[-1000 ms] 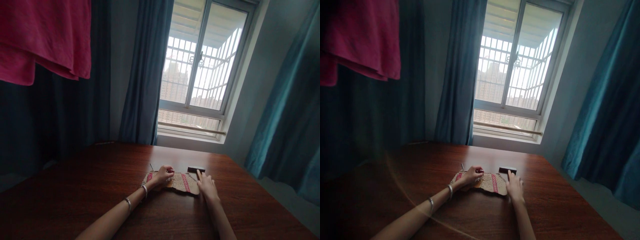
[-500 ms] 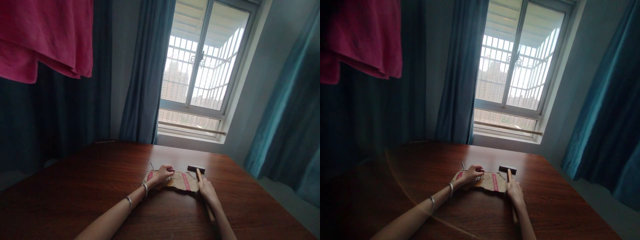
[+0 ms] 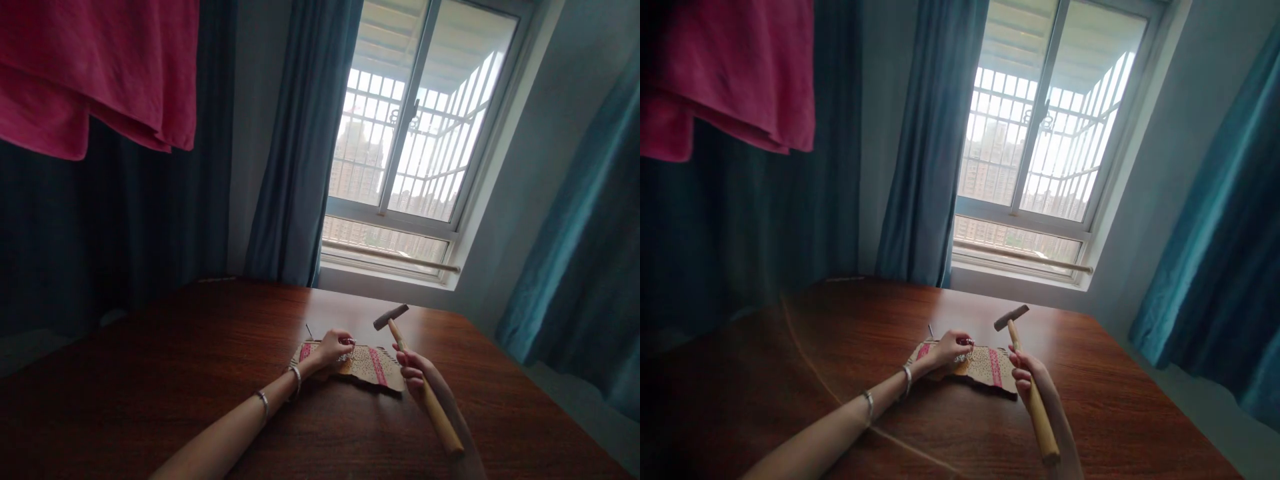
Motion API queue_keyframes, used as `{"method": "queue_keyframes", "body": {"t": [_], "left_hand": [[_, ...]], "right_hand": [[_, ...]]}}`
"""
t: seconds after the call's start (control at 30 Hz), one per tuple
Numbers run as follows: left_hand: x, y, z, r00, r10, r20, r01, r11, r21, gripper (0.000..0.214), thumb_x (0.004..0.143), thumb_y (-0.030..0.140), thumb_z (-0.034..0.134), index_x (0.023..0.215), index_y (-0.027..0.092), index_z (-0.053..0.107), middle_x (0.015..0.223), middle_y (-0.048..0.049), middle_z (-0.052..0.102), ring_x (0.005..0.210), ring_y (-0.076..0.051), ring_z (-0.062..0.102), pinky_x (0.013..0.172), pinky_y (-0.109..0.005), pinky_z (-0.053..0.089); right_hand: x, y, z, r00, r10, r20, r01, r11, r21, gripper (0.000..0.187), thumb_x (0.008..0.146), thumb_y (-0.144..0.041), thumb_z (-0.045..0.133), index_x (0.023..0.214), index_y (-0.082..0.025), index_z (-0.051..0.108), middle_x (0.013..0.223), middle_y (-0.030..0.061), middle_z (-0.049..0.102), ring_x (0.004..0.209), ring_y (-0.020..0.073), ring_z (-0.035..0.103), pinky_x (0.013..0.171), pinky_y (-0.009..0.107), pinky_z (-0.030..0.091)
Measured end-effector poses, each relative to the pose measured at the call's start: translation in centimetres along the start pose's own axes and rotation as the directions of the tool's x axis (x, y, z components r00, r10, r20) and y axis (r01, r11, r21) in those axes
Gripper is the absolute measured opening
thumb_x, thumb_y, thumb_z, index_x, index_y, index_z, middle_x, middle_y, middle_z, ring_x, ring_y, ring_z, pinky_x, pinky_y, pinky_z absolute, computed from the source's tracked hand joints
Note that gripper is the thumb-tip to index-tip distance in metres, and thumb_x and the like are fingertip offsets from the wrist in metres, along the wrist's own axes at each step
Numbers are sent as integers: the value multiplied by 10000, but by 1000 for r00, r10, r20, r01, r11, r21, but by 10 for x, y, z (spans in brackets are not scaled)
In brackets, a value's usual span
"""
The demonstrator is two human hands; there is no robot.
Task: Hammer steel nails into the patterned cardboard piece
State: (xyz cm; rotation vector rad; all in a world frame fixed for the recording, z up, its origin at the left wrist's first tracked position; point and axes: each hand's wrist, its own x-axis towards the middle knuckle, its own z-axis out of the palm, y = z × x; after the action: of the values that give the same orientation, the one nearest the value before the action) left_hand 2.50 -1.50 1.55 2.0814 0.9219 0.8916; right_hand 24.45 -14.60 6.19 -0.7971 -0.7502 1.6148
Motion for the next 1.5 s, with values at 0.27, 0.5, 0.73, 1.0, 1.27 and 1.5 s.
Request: {"method": "queue_keyframes", "body": {"t": [0.27,0.5,0.73,1.0,1.27,1.5], "left_hand": [[-1,4,0,1000,8,0,-8,1000,5,237,683,264,558,803,113,695,763,-43,679,709,-158,569,633,-211,407],[2,1,2,999,35,-11,-35,999,11,235,692,283,563,794,116,693,751,-40,677,709,-157,574,627,-207,402],[2,3,2,999,30,-21,-29,998,54,225,697,296,561,753,120,689,717,-32,668,682,-149,563,611,-205,387],[3,0,2,999,31,-21,-30,998,58,221,692,283,560,759,113,684,704,-30,660,676,-149,559,594,-201,379],[2,1,2,1000,24,-10,-22,994,108,218,700,291,553,729,112,675,709,-25,655,682,-141,550,610,-198,378],[3,1,1,1000,22,-1,-22,994,108,218,699,286,550,740,112,674,709,-25,652,683,-141,548,602,-196,373]], "right_hand": [[-14,2,21,997,56,50,-57,998,5,281,666,-209,684,915,-134,579,536,-78,407,339,-18,237,268,90,171],[-14,5,30,992,104,77,-92,985,-149,263,654,-294,700,826,-173,541,521,-95,379,313,-13,225,257,120,167],[-15,9,39,994,102,47,-94,985,-147,337,620,-279,712,874,-162,523,527,-92,417,309,-9,250,254,119,175],[-15,10,41,995,91,48,-81,978,-195,302,621,-293,705,817,-167,512,522,-90,423,305,-6,253,254,126,166],[-14,10,42,996,89,32,-79,967,-244,308,611,-316,710,805,-181,512,521,-85,441,308,0,269,270,136,165],[-13,10,42,995,82,55,-67,969,-239,302,618,-307,703,802,-172,507,525,-86,429,315,1,261,262,139,166]]}}
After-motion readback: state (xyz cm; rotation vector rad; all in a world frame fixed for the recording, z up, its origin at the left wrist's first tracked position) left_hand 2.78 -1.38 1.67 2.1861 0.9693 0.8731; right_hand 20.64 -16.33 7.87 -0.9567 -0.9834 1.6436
